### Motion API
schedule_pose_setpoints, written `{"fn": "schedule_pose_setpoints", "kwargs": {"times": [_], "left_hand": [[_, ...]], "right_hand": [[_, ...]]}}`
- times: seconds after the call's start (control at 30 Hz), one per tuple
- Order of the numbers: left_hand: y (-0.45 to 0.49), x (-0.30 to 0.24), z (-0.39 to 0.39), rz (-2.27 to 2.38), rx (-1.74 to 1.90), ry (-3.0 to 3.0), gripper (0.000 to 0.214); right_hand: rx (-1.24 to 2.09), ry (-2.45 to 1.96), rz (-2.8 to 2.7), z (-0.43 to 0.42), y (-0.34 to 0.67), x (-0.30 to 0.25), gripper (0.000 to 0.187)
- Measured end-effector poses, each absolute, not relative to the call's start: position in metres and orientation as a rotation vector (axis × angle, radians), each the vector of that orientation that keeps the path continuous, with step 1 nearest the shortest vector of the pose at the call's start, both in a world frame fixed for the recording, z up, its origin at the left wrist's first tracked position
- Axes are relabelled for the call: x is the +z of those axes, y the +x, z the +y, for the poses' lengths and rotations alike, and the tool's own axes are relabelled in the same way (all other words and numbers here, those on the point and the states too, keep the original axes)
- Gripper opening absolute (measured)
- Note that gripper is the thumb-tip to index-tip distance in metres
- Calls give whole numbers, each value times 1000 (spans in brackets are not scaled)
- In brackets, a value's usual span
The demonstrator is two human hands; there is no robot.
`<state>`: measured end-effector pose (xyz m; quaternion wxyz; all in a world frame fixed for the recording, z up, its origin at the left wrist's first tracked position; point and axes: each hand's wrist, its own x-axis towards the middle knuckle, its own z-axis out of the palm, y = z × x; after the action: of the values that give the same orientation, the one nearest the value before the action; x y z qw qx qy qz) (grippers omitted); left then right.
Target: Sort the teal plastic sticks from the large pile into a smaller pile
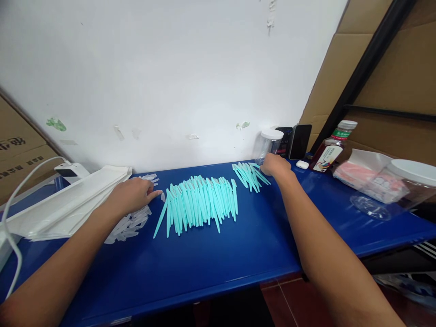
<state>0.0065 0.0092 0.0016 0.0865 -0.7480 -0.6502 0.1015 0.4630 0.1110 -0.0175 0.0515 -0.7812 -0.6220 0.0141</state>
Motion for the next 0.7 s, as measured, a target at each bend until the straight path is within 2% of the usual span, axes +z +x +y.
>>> {"fn": "schedule_pose_setpoints", "kwargs": {"times": [0.17,0.47,0.7], "left_hand": [[4,1,11,-1939,301,-2232,53],[2,-1,13,-1938,284,-2234,52],[-1,-3,17,-1964,304,-2197,50]], "right_hand": [[129,-2496,-1845,111,460,-16,26],[55,-2498,-1805,109,457,-19,41],[32,-2486,-1815,114,468,-26,40]]}}
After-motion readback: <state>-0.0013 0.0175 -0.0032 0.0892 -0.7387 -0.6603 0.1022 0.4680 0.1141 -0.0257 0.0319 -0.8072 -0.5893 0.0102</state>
